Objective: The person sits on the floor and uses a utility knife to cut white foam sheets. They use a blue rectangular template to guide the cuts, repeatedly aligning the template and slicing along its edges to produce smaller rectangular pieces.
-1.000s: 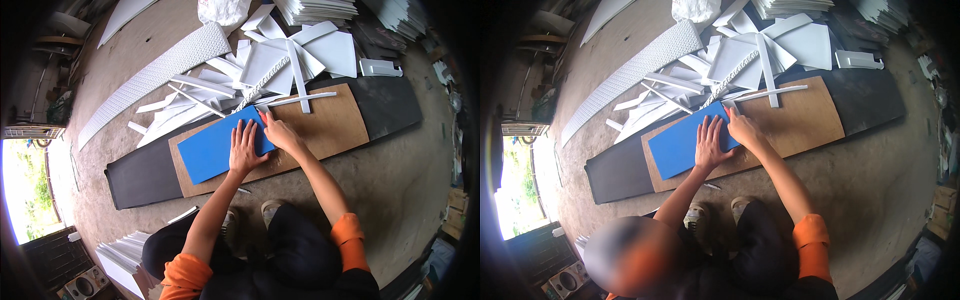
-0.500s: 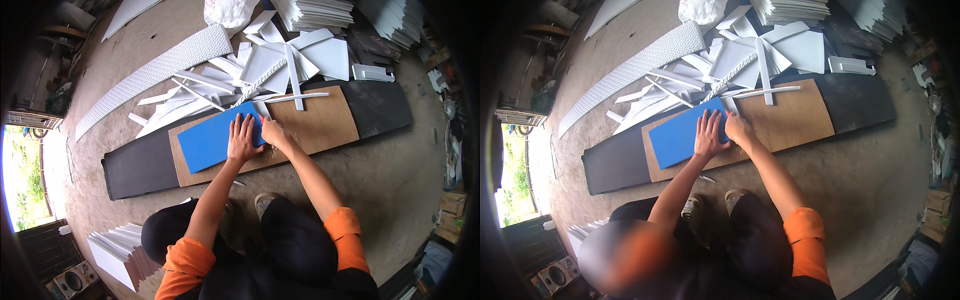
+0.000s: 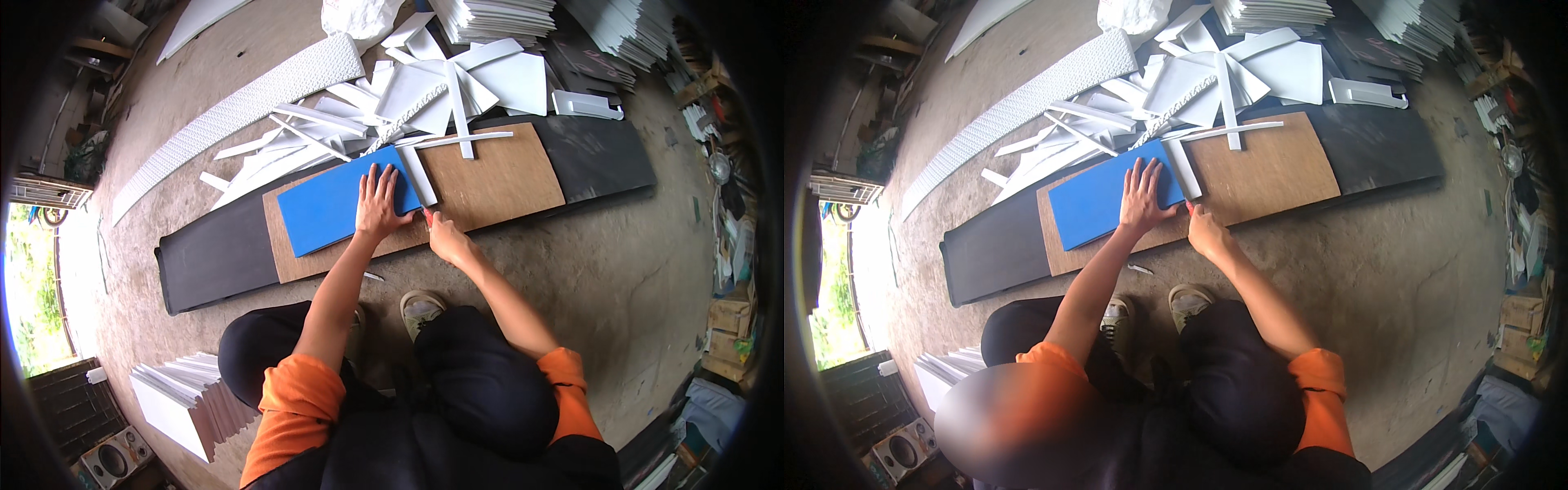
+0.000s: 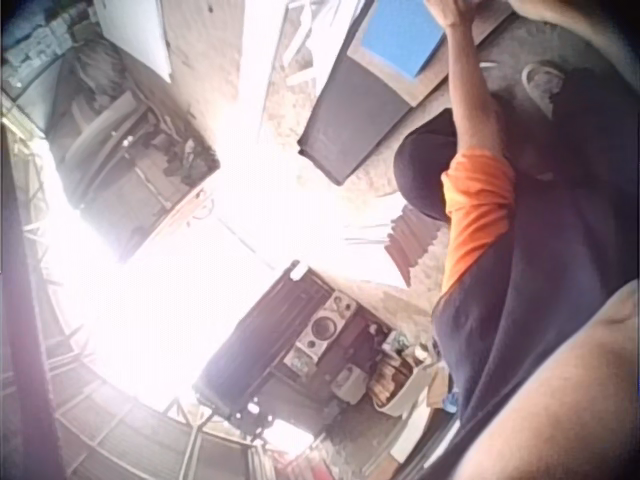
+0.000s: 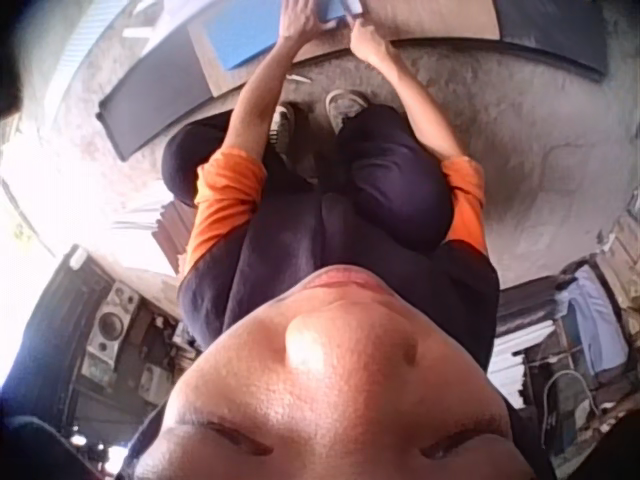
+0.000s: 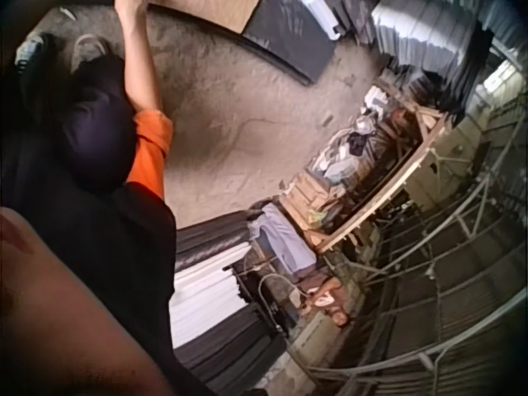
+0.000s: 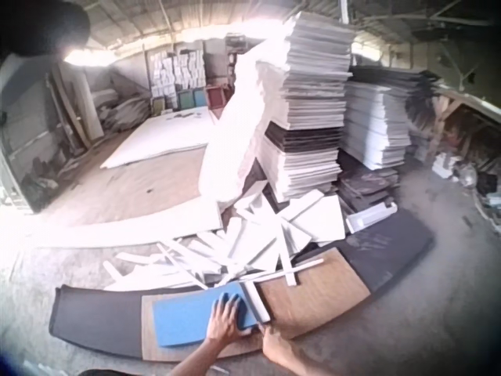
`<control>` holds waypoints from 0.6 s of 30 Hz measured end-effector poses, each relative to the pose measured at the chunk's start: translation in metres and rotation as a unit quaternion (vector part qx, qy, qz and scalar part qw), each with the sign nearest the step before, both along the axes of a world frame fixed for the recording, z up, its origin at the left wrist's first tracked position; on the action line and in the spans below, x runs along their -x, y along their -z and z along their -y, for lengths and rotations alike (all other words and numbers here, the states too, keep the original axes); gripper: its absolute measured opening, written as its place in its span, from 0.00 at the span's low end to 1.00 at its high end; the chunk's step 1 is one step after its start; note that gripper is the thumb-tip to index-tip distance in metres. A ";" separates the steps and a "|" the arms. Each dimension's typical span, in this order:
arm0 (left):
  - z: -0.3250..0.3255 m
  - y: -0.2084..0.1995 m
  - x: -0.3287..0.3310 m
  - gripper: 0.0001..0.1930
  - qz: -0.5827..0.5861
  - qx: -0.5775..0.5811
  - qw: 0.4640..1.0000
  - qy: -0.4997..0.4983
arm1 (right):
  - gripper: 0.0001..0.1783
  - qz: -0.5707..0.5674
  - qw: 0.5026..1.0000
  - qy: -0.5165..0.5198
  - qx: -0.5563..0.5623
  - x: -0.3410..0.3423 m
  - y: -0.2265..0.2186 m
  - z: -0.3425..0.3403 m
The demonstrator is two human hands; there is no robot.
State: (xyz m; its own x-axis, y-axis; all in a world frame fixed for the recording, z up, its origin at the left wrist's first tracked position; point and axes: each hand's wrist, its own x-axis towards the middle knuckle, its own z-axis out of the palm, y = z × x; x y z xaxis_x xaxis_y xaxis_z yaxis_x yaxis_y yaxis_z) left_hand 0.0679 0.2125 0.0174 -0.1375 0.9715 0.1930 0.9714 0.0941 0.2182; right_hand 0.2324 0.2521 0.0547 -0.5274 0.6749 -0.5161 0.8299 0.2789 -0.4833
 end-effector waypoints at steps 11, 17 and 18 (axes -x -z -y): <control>-0.006 0.007 0.006 0.48 -0.005 0.005 1.000 -0.009 | 0.13 -0.066 0.996 -0.016 -0.052 -0.038 0.010 0.002; 0.008 0.006 0.002 0.34 0.022 -0.023 0.999 -0.042 | 0.12 -0.081 0.949 0.098 -0.288 -0.028 0.016 -0.041; 0.010 0.007 0.000 0.33 0.023 -0.025 0.998 -0.057 | 0.12 -0.050 0.943 0.081 -0.320 -0.028 0.031 -0.049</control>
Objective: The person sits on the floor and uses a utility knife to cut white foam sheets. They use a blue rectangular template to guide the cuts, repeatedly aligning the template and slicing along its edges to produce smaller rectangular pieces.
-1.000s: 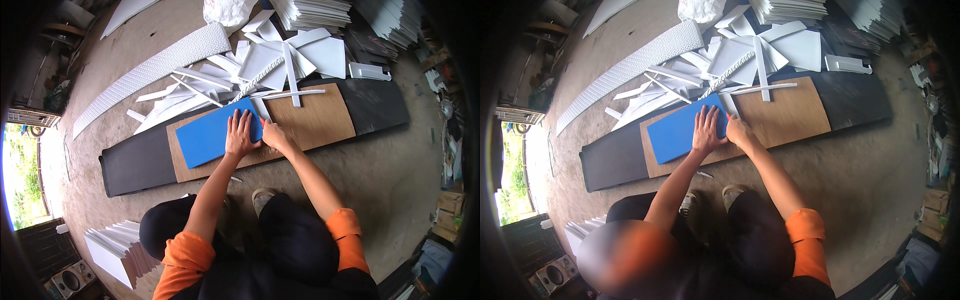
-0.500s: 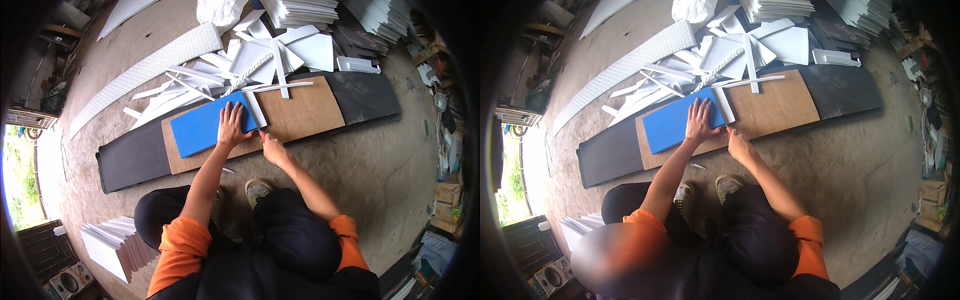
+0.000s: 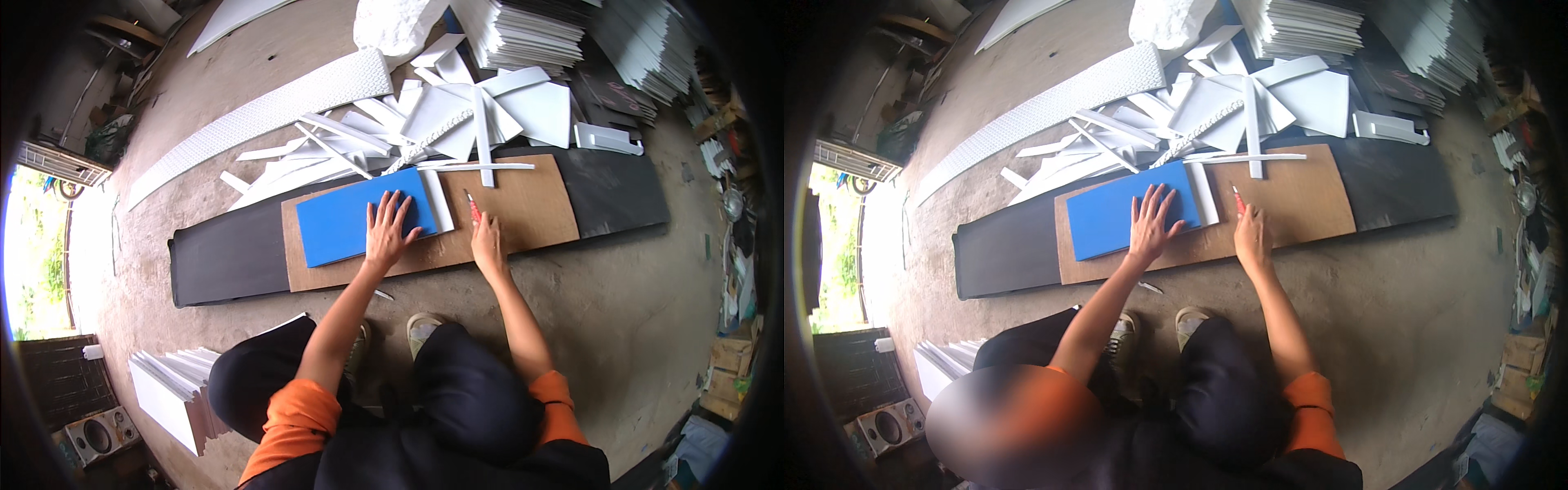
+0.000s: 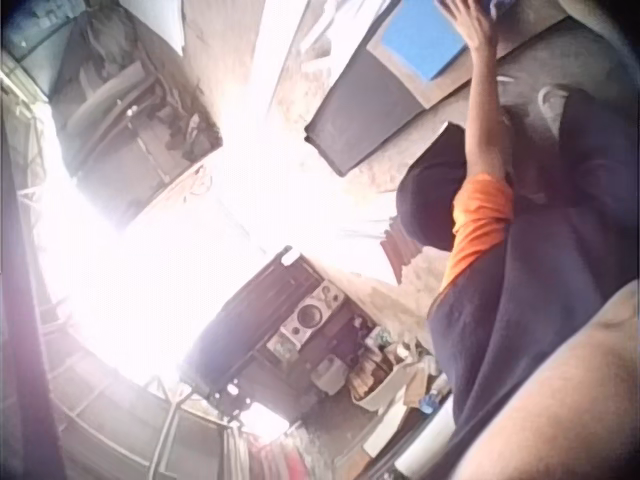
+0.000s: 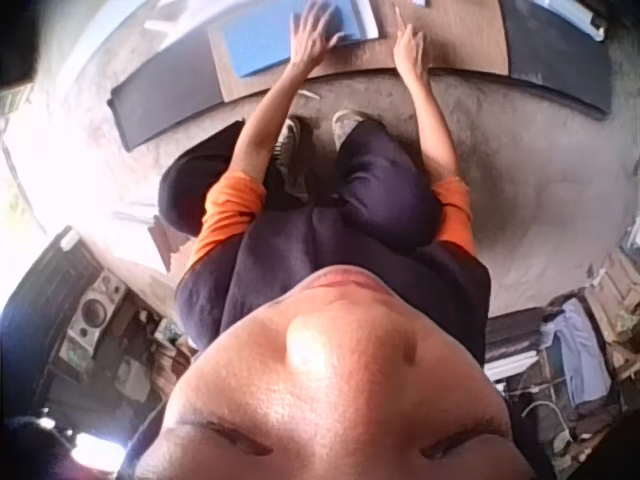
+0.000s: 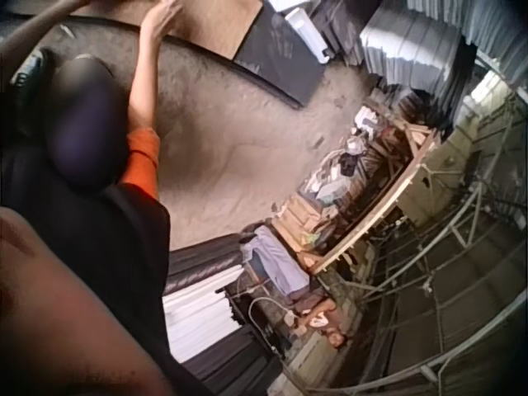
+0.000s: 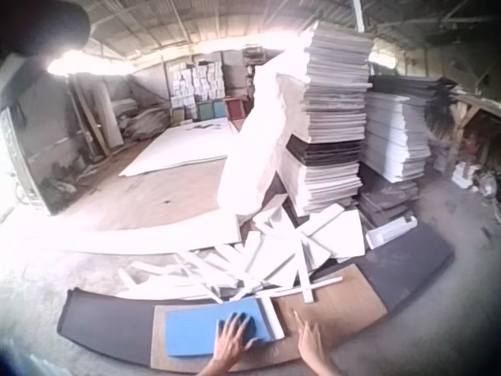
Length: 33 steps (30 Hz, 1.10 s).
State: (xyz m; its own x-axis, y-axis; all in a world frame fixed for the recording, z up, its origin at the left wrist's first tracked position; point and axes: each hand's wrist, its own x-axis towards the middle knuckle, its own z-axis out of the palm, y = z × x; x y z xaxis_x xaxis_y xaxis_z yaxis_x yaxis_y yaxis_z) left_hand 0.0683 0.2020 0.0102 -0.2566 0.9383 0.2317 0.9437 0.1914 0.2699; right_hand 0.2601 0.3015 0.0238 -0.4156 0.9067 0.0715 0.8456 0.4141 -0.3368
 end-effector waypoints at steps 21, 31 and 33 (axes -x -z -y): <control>0.222 -0.002 0.122 0.32 0.148 -0.241 0.724 -0.629 | 0.34 -0.293 0.884 -0.336 0.141 0.261 -0.002 0.113; 0.245 0.006 0.120 0.38 0.136 -0.104 0.739 -0.651 | 0.38 -0.252 0.853 -0.437 0.135 0.300 0.033 0.166; 0.225 0.002 0.112 0.38 0.167 -0.125 0.757 -0.619 | 0.39 -0.225 0.856 -0.441 0.148 0.282 0.030 0.155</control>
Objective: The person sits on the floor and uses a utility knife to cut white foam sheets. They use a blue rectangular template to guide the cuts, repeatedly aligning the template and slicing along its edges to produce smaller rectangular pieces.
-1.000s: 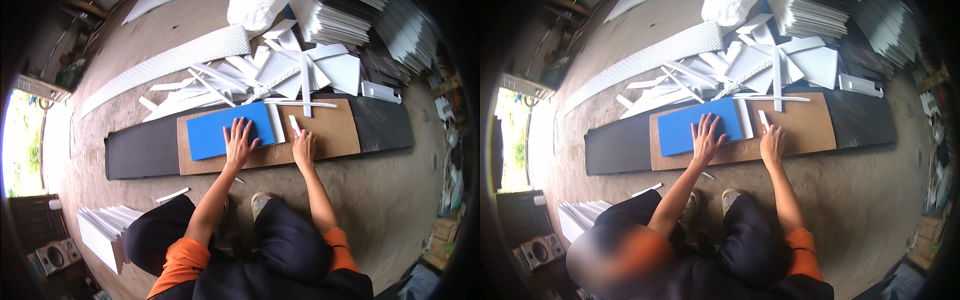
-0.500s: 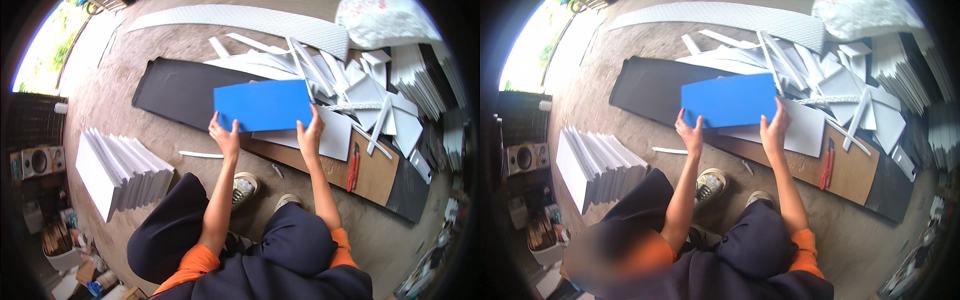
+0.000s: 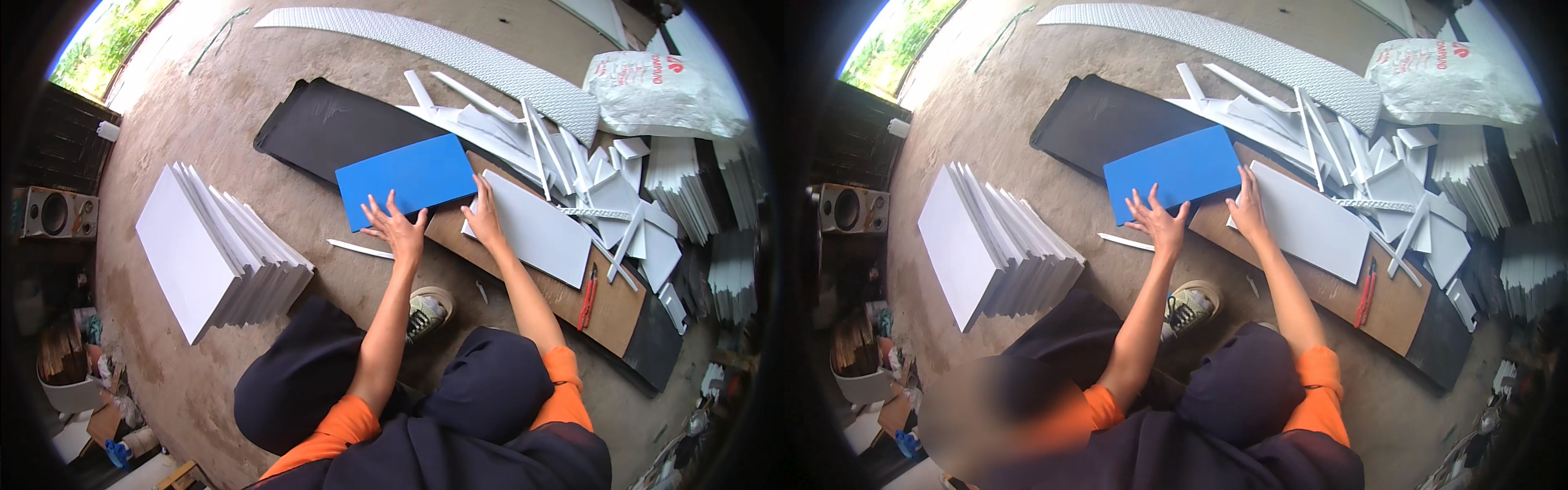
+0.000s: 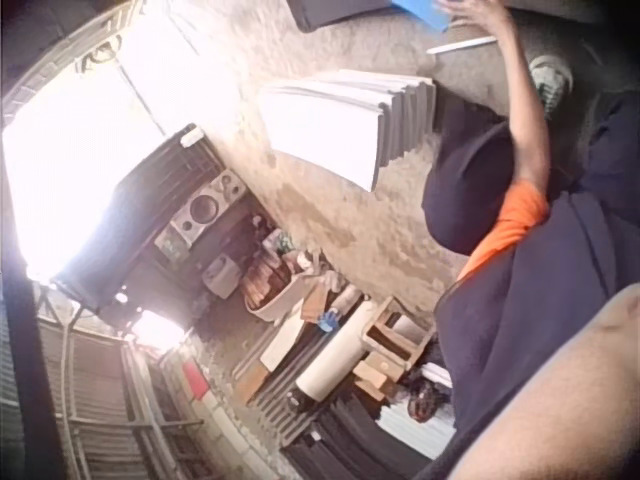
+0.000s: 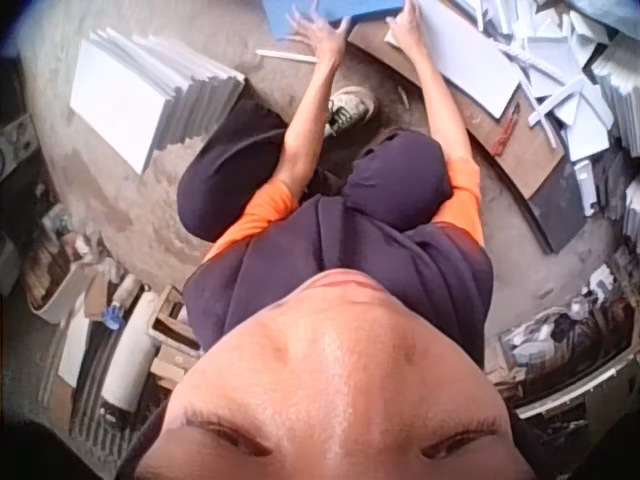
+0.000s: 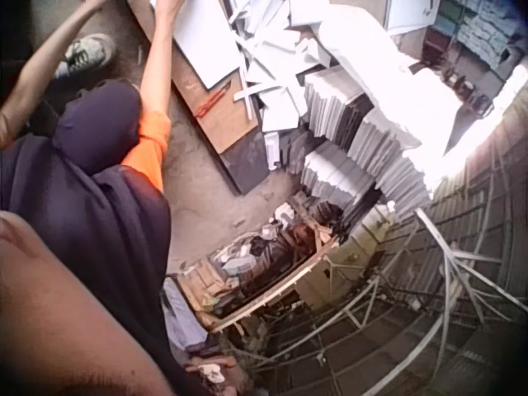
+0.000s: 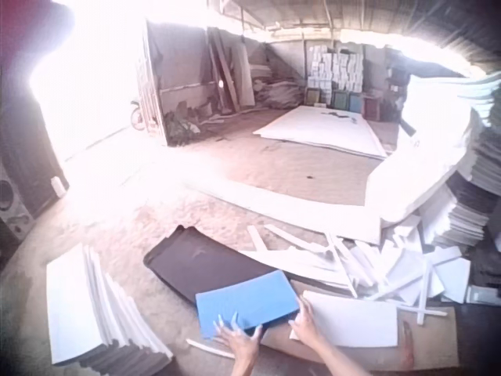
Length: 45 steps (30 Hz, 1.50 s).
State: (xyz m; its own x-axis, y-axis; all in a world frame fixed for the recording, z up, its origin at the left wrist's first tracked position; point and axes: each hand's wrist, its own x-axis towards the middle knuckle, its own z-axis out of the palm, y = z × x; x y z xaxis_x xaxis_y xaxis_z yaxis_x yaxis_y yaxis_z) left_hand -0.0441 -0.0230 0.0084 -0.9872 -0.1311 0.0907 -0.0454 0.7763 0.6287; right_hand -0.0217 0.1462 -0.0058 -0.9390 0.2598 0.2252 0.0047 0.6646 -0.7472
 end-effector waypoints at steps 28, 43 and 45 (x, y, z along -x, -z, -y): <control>-0.274 -0.009 -0.019 0.32 -0.103 0.113 0.698 0.700 | 0.20 0.042 0.867 0.478 0.133 -0.190 0.013 -0.170; -0.289 -0.080 -0.069 0.38 0.021 0.040 0.715 0.697 | 0.22 -0.018 0.849 0.512 0.127 -0.219 -0.066 -0.132; -0.279 -0.099 -0.070 0.38 -0.020 -0.011 0.693 0.720 | 0.24 -0.033 0.846 0.482 0.226 -0.231 -0.079 -0.125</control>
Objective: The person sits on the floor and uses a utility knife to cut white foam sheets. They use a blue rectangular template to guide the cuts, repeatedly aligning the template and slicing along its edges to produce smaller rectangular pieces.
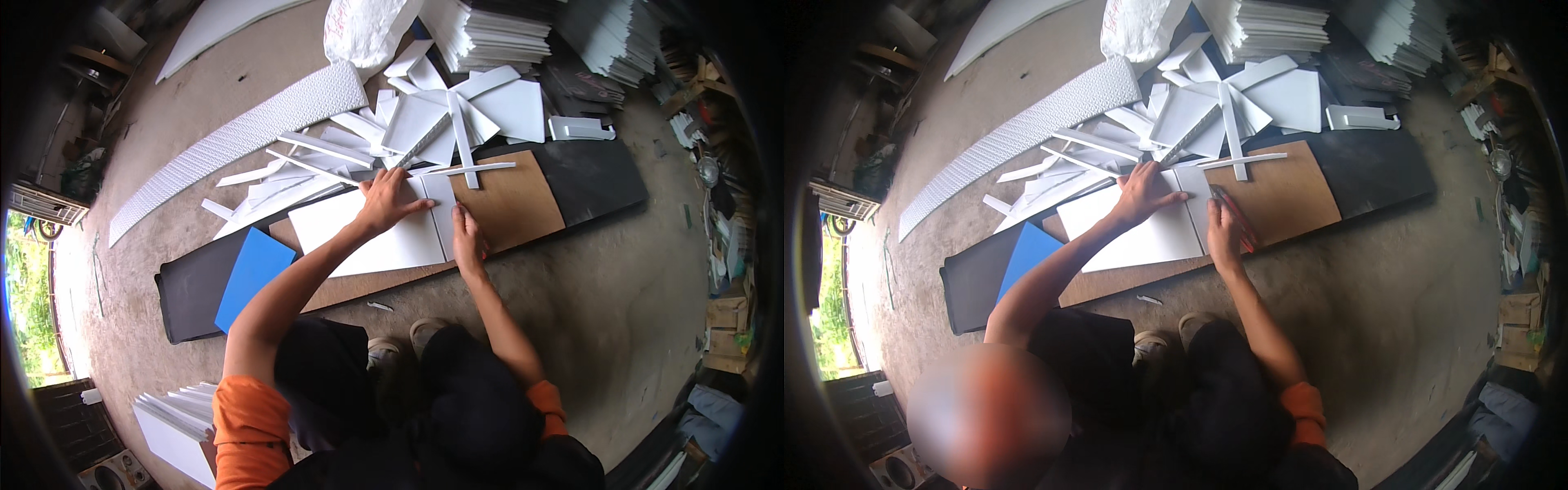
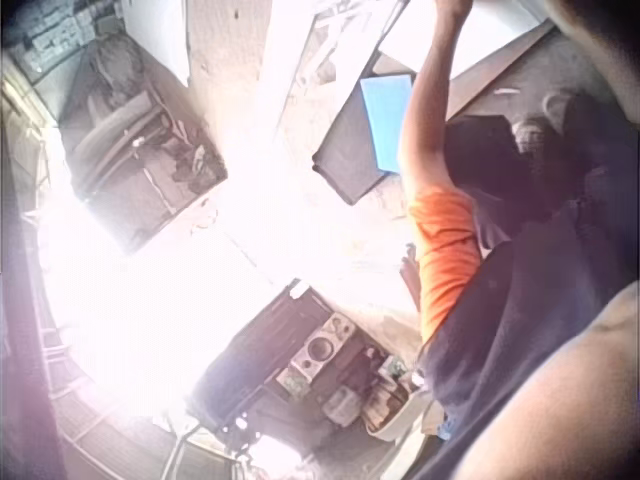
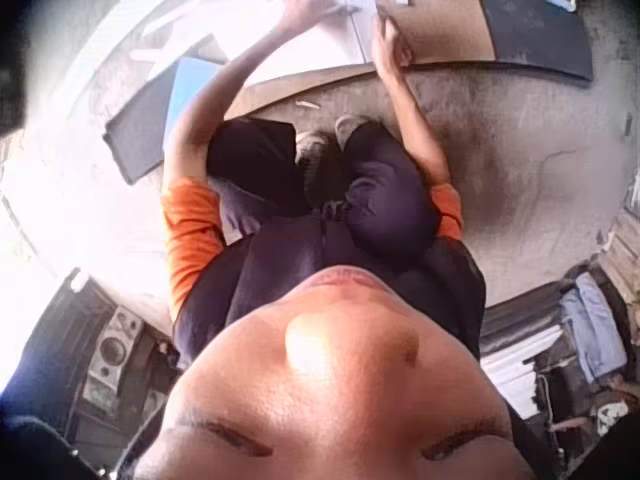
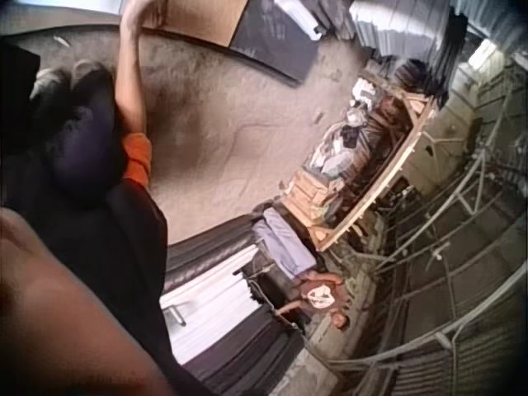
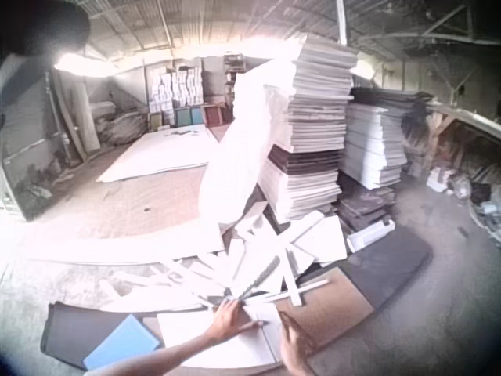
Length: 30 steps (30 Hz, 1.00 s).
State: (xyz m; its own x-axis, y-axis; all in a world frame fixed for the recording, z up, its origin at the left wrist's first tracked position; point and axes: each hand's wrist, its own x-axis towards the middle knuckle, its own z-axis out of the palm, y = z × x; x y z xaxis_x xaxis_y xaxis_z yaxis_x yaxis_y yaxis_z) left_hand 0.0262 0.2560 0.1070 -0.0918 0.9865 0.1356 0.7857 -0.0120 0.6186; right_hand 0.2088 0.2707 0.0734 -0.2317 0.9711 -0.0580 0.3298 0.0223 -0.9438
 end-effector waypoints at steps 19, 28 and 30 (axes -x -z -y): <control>0.046 -0.055 -0.020 0.17 -0.324 -0.128 0.937 0.036 | 0.13 0.079 0.987 -0.110 -0.082 -0.049 0.030 -0.017; 0.022 -0.008 -0.020 0.17 -0.357 -0.018 0.933 0.044 | 0.25 0.342 0.923 -0.054 -0.168 -0.063 0.079 -0.021; 0.017 -0.003 -0.022 0.13 -0.364 -0.010 0.930 0.054 | 0.25 0.368 0.909 -0.062 -0.185 -0.059 0.086 -0.022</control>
State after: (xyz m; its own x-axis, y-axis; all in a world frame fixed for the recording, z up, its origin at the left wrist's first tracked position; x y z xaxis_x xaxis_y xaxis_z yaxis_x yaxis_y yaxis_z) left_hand 0.0480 0.2393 0.1098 0.1310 0.9811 0.1424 0.9896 -0.1207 -0.0788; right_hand 0.2682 0.2932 -0.0130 -0.3708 0.9249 0.0835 0.8421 0.3728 -0.3898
